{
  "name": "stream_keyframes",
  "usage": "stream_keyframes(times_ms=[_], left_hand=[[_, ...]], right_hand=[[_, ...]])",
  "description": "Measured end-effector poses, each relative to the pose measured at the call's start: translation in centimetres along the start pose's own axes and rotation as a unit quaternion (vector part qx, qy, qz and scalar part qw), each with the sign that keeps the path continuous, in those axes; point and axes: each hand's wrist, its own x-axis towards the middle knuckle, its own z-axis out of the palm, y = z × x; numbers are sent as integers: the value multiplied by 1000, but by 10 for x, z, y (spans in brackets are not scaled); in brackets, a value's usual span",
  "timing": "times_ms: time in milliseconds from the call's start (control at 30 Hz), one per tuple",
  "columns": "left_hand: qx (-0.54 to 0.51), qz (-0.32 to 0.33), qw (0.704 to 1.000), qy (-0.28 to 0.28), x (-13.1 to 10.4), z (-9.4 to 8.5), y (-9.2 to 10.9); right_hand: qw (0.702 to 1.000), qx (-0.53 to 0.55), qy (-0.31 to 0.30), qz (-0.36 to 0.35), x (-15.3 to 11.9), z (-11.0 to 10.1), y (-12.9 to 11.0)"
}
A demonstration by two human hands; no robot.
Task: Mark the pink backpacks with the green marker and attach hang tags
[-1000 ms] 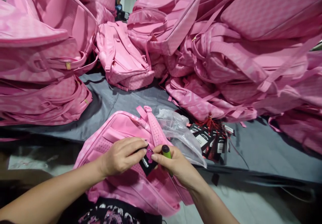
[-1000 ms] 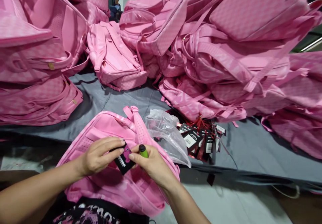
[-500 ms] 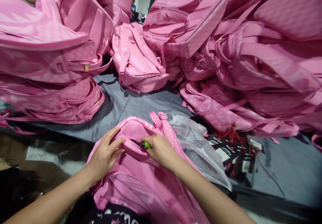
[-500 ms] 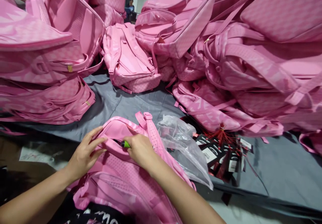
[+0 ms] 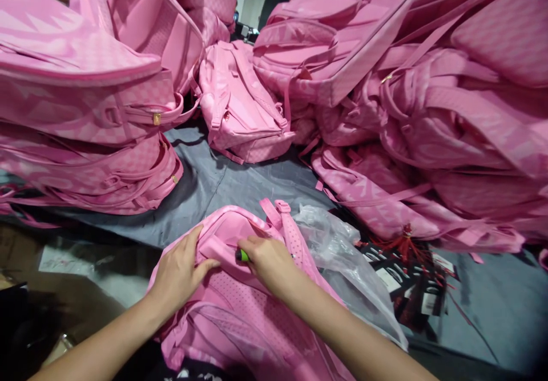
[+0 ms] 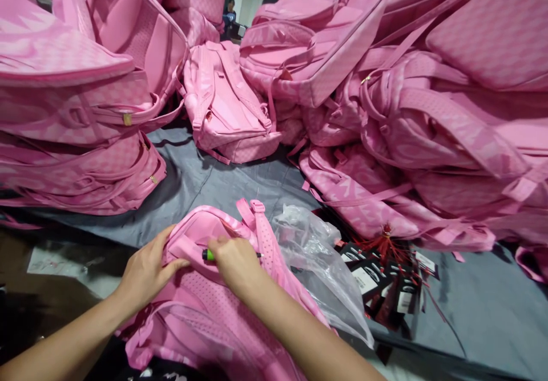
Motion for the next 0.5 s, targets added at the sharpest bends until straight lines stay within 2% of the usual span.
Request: stream_keyframes(times_ms=[100,233,333,500], left_hand=[[-15,-1,1000,4,-1,5,-3],[-22,-11,1000,-1,1,8,-6],[-21,-16,1000,-8,2,5,-6],[-38,-29,999,-16,1,5,-4]], right_hand=[[993,106,44,-25,12,4,-4],[984,172,18,-51,39,4,-12],[991,97,12,-87,33,-2,-6],[986,-122,-6,-109,-26,8,44]])
